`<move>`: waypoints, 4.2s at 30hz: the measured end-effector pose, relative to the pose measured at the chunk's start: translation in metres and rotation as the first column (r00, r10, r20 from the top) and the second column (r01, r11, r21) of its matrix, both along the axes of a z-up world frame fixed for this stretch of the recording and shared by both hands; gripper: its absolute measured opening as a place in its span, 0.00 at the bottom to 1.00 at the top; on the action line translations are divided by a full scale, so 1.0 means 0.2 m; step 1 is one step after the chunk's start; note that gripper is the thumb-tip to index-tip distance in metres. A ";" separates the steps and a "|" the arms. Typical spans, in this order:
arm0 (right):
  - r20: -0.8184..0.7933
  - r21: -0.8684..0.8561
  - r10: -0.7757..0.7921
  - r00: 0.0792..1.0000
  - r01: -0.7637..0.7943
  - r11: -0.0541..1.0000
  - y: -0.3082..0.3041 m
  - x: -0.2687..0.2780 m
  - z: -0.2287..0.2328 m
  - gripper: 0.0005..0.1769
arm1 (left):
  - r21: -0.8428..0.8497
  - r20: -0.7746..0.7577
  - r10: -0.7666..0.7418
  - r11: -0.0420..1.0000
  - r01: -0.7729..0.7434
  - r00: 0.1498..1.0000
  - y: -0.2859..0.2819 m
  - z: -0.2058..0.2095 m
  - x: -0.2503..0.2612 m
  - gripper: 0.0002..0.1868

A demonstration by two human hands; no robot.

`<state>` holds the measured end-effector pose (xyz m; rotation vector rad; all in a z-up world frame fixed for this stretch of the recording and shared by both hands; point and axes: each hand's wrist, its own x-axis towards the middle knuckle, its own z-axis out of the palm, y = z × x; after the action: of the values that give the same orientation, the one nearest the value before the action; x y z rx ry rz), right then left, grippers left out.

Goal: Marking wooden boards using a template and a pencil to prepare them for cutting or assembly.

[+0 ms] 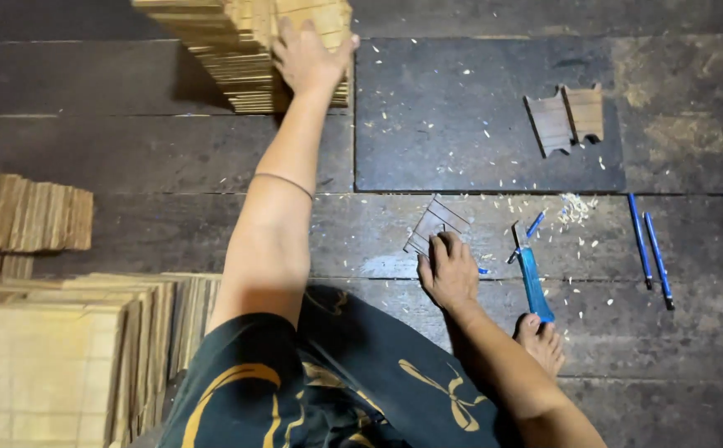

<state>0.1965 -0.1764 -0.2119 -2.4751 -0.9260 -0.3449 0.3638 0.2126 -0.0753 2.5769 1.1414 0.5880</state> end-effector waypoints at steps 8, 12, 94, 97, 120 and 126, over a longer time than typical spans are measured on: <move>-0.035 0.030 -0.005 0.999 0.006 1.000 0.00 0.01 0.03 0.25 | 0.080 0.294 0.011 0.996 -0.036 0.956 -0.08 0.00 -0.11 0.44; 0.021 0.067 0.000 1.000 -0.001 0.998 0.00 0.00 0.02 0.24 | 0.051 0.564 -0.357 0.915 0.400 0.745 -0.46 -0.01 -0.56 0.37; -0.345 0.128 0.000 0.939 0.046 0.991 0.13 -0.09 0.03 0.40 | -0.344 -0.299 -0.578 0.807 0.480 0.759 -0.88 -0.56 -1.06 0.73; -0.305 0.162 -0.009 0.952 0.061 0.985 0.14 -0.08 0.03 0.35 | -0.288 -0.250 -0.568 0.817 0.500 0.784 -0.89 -0.59 -1.06 0.71; -0.475 0.130 -0.056 0.878 0.133 0.983 0.11 -0.04 -0.04 0.37 | -0.473 -0.336 -0.636 0.752 0.460 0.694 -0.84 -0.50 -1.04 0.74; -0.465 0.169 -0.021 0.885 0.112 0.979 0.09 0.00 -0.03 0.38 | -0.489 -0.335 -0.634 0.749 0.446 0.697 -0.83 -0.51 -1.04 0.75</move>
<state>0.1960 -0.1585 -0.2174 -2.2634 -0.5772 0.1327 0.1564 0.0460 -0.1768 2.5707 0.4339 -0.4126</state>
